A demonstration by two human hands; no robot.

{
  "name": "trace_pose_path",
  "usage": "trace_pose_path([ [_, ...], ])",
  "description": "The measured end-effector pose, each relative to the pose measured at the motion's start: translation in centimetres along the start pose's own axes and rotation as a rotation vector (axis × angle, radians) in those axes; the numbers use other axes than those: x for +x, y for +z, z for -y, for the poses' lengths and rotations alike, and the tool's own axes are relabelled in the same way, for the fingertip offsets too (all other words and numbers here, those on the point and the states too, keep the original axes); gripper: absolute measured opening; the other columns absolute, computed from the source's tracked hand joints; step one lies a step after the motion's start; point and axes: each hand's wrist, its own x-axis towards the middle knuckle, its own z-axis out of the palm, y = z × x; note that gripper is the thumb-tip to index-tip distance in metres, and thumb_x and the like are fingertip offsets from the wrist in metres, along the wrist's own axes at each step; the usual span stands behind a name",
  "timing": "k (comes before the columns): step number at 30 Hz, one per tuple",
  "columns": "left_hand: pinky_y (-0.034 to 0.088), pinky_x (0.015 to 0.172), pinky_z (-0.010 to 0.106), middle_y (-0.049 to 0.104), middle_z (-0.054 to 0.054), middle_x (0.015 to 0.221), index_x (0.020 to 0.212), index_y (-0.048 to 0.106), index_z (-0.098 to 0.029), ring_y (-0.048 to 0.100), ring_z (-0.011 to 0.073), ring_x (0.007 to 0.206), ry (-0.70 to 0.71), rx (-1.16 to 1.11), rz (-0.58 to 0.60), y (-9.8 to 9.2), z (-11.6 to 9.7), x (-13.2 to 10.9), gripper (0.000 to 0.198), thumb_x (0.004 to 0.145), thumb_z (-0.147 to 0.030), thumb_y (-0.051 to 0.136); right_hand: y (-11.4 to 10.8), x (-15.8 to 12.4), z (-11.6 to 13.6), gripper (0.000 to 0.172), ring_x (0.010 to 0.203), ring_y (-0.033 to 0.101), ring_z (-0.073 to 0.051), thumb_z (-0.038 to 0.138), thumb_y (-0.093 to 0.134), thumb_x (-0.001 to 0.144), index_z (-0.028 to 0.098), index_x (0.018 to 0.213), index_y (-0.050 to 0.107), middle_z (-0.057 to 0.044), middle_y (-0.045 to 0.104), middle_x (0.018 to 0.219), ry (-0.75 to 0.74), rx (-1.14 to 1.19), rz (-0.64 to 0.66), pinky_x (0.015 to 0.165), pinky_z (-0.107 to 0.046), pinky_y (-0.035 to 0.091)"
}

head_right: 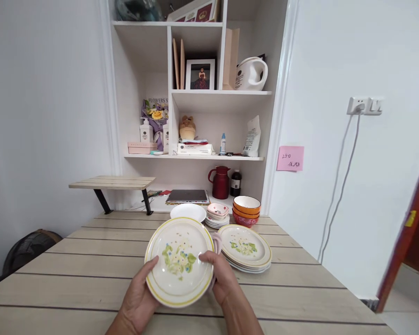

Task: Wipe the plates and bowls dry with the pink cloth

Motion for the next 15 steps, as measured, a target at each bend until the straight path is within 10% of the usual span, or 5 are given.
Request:
trace_pose_path([
  [15,0.041,0.109,0.047,0.07,0.022,0.116,0.137,0.049,0.001,0.061,0.0343,0.119,-0.168,0.082,0.068,0.0,0.0,-0.5,0.057,0.086,-0.018,0.065,-1.0,-0.4,1.4,0.041,0.063,0.073,-0.03,0.008,0.062,0.056,0.01,0.097,0.067,-0.013,0.077,0.074,-0.024,-0.102,-0.049,0.068,-0.043,0.06],
])
